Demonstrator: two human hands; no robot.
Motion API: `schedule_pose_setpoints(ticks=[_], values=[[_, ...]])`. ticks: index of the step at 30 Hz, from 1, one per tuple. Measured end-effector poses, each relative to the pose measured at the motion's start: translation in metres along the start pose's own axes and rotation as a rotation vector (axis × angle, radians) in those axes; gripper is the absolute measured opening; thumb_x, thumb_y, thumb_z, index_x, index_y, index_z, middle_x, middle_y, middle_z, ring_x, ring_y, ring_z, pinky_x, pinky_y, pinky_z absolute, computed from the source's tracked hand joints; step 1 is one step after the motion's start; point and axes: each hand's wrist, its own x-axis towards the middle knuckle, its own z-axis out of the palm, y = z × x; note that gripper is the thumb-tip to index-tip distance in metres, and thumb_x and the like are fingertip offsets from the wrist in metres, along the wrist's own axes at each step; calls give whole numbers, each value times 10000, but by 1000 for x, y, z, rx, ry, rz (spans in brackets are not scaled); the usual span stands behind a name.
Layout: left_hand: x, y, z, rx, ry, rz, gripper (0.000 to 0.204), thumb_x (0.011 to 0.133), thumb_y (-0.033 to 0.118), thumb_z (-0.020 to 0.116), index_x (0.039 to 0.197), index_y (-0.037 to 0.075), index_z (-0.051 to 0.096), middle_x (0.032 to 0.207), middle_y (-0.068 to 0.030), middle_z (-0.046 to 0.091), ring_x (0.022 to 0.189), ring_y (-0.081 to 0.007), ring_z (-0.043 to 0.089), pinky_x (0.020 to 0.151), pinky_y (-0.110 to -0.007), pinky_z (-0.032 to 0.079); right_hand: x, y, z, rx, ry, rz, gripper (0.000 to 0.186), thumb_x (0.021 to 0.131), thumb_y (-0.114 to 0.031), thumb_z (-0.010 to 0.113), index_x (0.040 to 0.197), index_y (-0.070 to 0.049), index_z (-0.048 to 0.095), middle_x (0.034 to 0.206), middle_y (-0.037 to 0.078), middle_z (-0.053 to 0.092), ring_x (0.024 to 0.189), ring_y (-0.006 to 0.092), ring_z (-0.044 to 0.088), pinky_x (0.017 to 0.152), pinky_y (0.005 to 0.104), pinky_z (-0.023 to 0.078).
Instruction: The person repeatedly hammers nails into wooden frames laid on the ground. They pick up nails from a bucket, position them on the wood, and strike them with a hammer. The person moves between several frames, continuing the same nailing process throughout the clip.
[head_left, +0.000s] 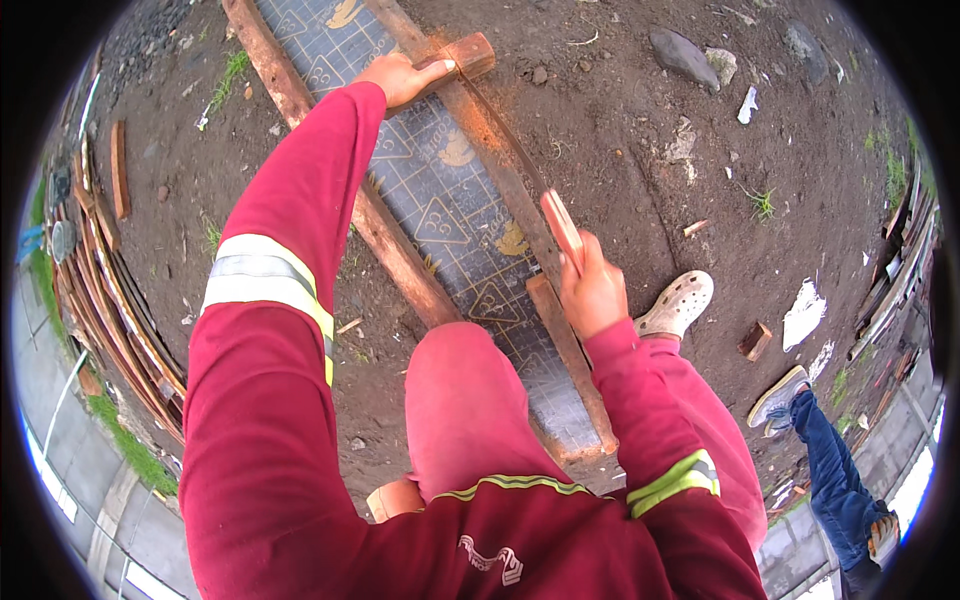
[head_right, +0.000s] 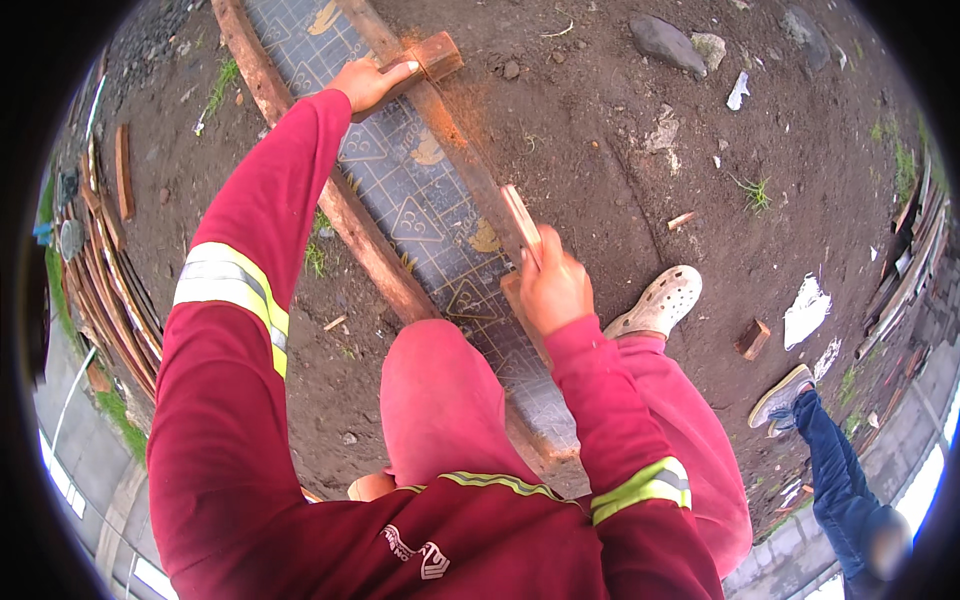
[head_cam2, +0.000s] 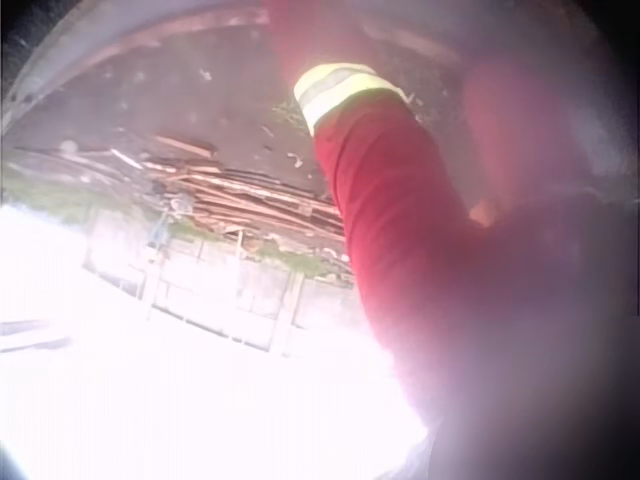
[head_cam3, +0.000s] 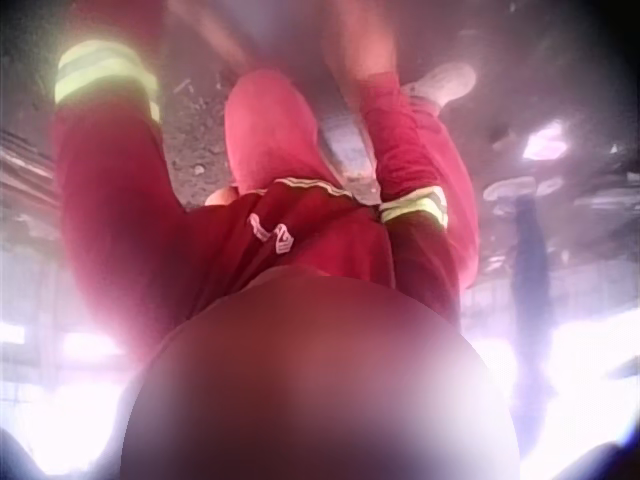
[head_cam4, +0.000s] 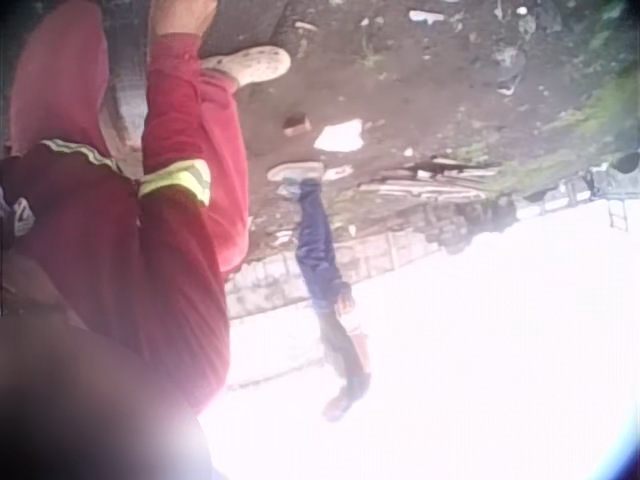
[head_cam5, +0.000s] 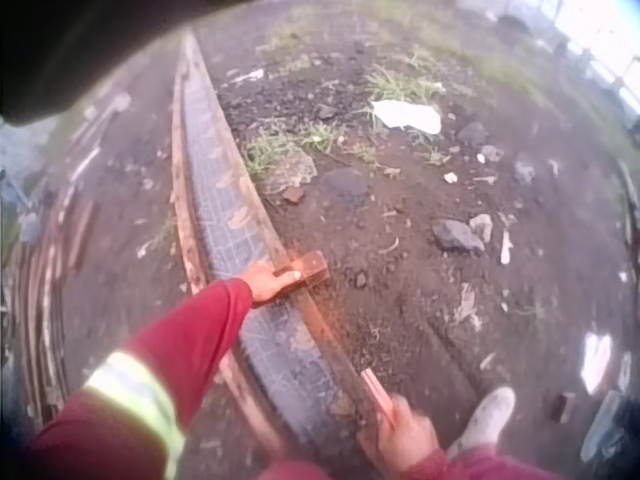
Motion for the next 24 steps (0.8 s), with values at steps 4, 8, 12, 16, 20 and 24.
schedule_pose_setpoints(ticks=[4, 8, 12, 16, 20, 24], values=[[-4, -1, 2, -81, 30, -45, 985, 709, 817, 386, 1037, -78, 634, 1052, -278, 609, 1032, -392, 575, 903, -392, 433, 28, -29, 6, 53, 38, -105, 267, 864, -137, 554, 1112, -73, 478, 791, 245, 610, 754, 435, 599, 630, 488, 478], [-8, 2, -1, -60, 56, -53, 962, 725, 803, 385, 1051, -68, 630, 1040, -273, 613, 1018, -386, 580, 896, -392, 435, -3, -15, -4, 4, -57, 38, 305, 865, -134, 545, 1158, -88, 477, 802, 237, 618, 784, 436, 605, 654, 470, 490], [-7, 1, -3, -72, -56, -15, 981, 723, 806, 385, 1057, -87, 617, 1029, -275, 616, 1004, -369, 593, 886, -394, 442, 10, 9, 21, 5, -6, 5, 307, 867, -145, 554, 1155, -87, 466, 802, 240, 620, 779, 434, 601, 648, 478, 482], [-5, 0, -3, -83, -6, -21, 965, 729, 801, 389, 924, -110, 643, 974, -313, 609, 971, -402, 591, 864, -405, 439, 17, 8, 33, 59, 96, -178, 232, 871, -160, 546, 1073, -84, 459, 757, 224, 604, 714, 420, 594, 594, 510, 457], [-7, 1, -1, -37, 36, -41, 1000, 711, 820, 378, 1042, -91, 623, 1027, -289, 610, 1005, -386, 588, 877, -400, 447, -6, 7, 14, 14, -16, 49, 242, 868, -163, 547, 1083, -91, 461, 766, 220, 605, 711, 424, 592, 599, 509, 463], [-9, 2, 1, -79, 38, 6, 992, 716, 813, 381, 1014, -100, 628, 1009, -301, 607, 1002, -396, 583, 876, -406, 439, 19, 11, 31, -37, -34, -9, 323, 869, -133, 543, 1178, -83, 464, 830, 240, 622, 780, 414, 620, 655, 459, 499]])
